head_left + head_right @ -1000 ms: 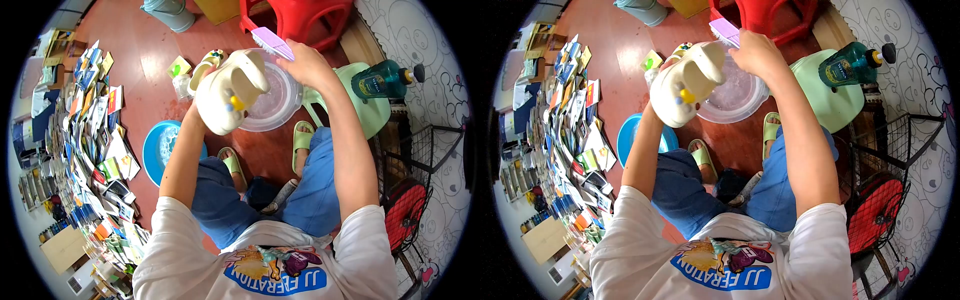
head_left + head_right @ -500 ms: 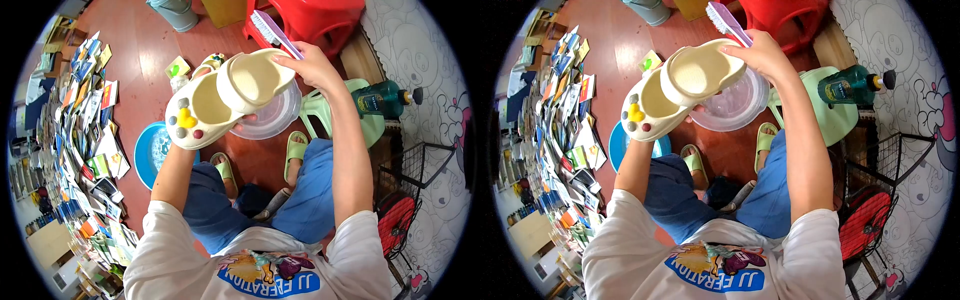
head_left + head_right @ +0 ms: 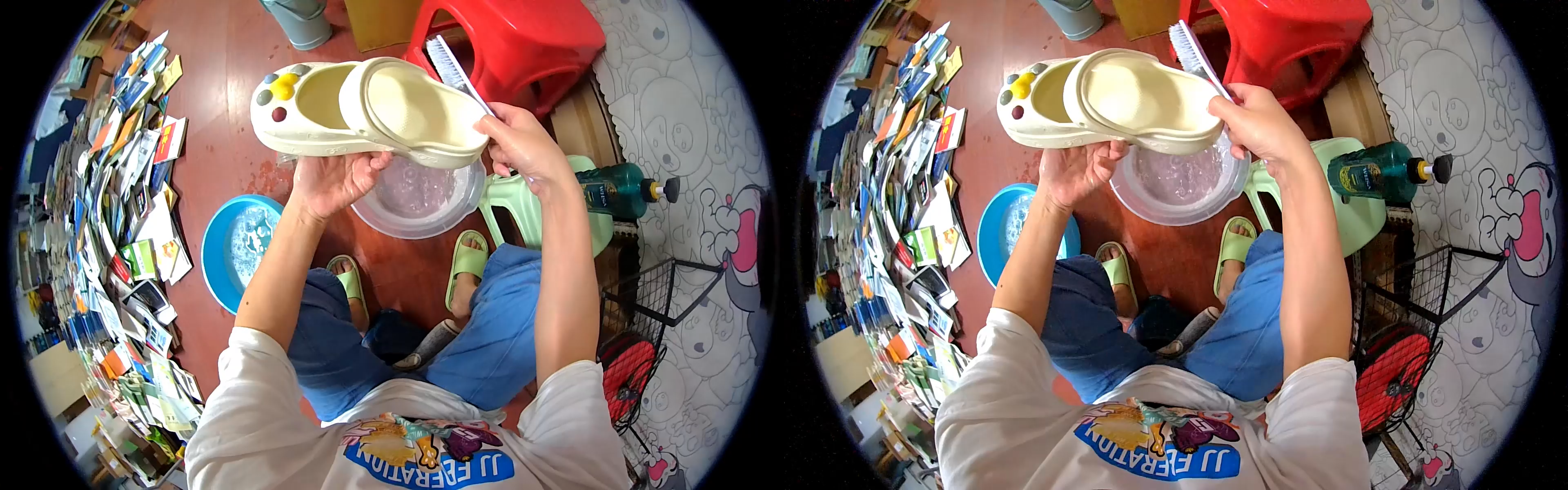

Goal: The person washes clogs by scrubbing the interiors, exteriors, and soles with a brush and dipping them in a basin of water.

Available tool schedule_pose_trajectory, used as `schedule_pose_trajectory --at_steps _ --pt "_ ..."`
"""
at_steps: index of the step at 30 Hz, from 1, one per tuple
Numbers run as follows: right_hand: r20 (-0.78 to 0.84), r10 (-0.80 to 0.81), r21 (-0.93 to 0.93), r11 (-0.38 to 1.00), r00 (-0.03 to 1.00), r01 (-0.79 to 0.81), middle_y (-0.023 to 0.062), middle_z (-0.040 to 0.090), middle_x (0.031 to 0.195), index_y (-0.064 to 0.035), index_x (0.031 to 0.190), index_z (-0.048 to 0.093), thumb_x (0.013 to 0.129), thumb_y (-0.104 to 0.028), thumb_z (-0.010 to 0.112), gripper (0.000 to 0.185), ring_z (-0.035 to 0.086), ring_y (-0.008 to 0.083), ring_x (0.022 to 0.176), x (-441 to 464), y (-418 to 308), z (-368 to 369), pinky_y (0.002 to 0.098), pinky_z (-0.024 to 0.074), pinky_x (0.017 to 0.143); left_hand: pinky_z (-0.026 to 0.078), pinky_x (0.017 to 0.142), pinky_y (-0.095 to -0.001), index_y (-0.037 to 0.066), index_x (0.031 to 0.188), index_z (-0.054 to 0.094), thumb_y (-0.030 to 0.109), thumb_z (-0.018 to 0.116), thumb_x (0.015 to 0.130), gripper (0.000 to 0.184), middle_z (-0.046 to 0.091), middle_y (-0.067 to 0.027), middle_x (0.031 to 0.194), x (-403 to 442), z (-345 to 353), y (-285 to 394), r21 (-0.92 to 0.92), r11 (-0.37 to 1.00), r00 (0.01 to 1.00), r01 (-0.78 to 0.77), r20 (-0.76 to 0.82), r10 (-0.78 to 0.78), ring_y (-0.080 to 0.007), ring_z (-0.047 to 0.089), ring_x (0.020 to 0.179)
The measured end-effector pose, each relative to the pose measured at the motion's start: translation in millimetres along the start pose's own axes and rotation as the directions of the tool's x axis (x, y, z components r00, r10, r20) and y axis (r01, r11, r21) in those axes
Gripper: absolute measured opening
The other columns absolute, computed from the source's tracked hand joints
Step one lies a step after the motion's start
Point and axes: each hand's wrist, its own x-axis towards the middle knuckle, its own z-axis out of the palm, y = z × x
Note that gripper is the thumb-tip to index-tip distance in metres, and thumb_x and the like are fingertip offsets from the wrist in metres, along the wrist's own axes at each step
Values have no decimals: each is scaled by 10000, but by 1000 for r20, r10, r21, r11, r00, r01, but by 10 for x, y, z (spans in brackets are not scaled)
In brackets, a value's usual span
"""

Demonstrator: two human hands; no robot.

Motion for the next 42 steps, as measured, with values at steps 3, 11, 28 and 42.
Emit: schedule_pose_trajectory --at_steps 3,11,28,42 --pt "-12 -20 22 1000 1000 21 -11 481 659 34 1007 594 860 -199 588 276 382 49 461 -4 -7 -22 249 343 408 578 808 -424 54 1438 388 628 357 957 749 483 -255 1357 41 -55 -24 91 995 993 -26 113 16 -406 615 1049" --pt "-3 77 163 984 997 -76 -51 382 588 -27 891 574 897 -212 565 186 325 48 437 39 55 -17 253 324 402 559 855 -411 33 1452 345 814 129 860 1003 515 -279 1304 61 -7 -72 73 997 999 -15 33 13 -385 613 1076" --pt "280 201 323 901 939 -289 -20 406 681 -62 930 491 1001 -250 432 210 362 45 469 -87 108 591 230 336 396 317 1109 -365 29 1438 286 320 757 850 808 456 -128 1376 71 443 -418 714 651 869 -258 -123 479 -217 430 1302" --pt "-38 162 -80 983 986 -165 52 531 761 -6 1118 560 976 -199 479 253 523 155 562 591 1400 806 314 449 513 512 911 -395 33 1310 486 270 693 862 547 627 -103 1177 -156 367 -127 610 787 796 -94 -428 427 -207 638 1027"
